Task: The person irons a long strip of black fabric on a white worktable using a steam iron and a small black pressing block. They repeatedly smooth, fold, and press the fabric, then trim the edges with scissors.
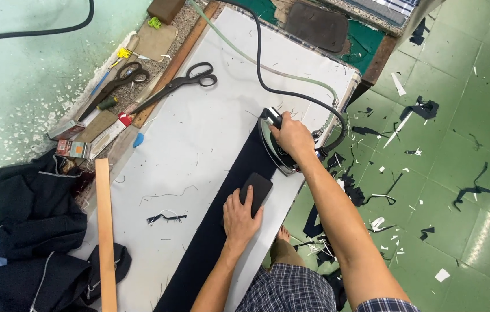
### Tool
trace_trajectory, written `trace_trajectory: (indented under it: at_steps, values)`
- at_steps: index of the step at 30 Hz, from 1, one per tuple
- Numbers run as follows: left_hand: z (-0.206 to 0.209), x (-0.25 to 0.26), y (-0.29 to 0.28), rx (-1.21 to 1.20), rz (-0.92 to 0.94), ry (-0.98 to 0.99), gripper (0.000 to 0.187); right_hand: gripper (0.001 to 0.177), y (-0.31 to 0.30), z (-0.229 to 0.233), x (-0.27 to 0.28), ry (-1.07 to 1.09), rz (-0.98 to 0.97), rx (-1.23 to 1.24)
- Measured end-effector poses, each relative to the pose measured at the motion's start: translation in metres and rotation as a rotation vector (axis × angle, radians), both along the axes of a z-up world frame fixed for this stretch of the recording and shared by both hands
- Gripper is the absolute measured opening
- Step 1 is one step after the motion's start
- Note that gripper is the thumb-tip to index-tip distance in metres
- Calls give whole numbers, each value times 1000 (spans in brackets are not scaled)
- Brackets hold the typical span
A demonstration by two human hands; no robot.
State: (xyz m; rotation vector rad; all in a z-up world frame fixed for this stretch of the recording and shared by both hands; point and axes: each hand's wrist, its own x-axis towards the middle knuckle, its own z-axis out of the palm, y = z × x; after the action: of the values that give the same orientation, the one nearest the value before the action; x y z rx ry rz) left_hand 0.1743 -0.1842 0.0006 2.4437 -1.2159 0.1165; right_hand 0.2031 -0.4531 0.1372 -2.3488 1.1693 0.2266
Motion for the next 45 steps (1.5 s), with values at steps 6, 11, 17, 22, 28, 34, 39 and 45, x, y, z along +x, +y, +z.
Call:
trace_trajectory:
  at_steps: [6, 11, 17, 22, 28, 34, 39, 45]
  values:
    - [3, 0, 0, 2, -20, 51, 66, 44, 2, 6, 1, 19, -2, -11]
    - [1, 1, 0, -2, -18, 36, 67, 42, 6, 11, 1, 29, -1, -27]
    - [-3, 0, 1, -11, -58, 66, 68, 42, 2, 4, 1, 35, 41, -36]
    - [0, 8, -5, -9, -81, 108, 68, 41, -2, 6, 10, 56, 65, -52]
    - [6, 9, -4, -24, -62, 82, 67, 40, -15, -4, 15, 53, 105, -109]
    - [7, 8, -4, -28, -48, 79, 65, 42, -16, -4, 14, 39, 111, -131]
    - [7, 8, -4, -53, -49, 85, 65, 42, -15, 3, 13, 19, 105, -117]
    - [7, 9, -4, -64, -51, 83, 65, 42, -17, -1, 14, 23, 101, -114]
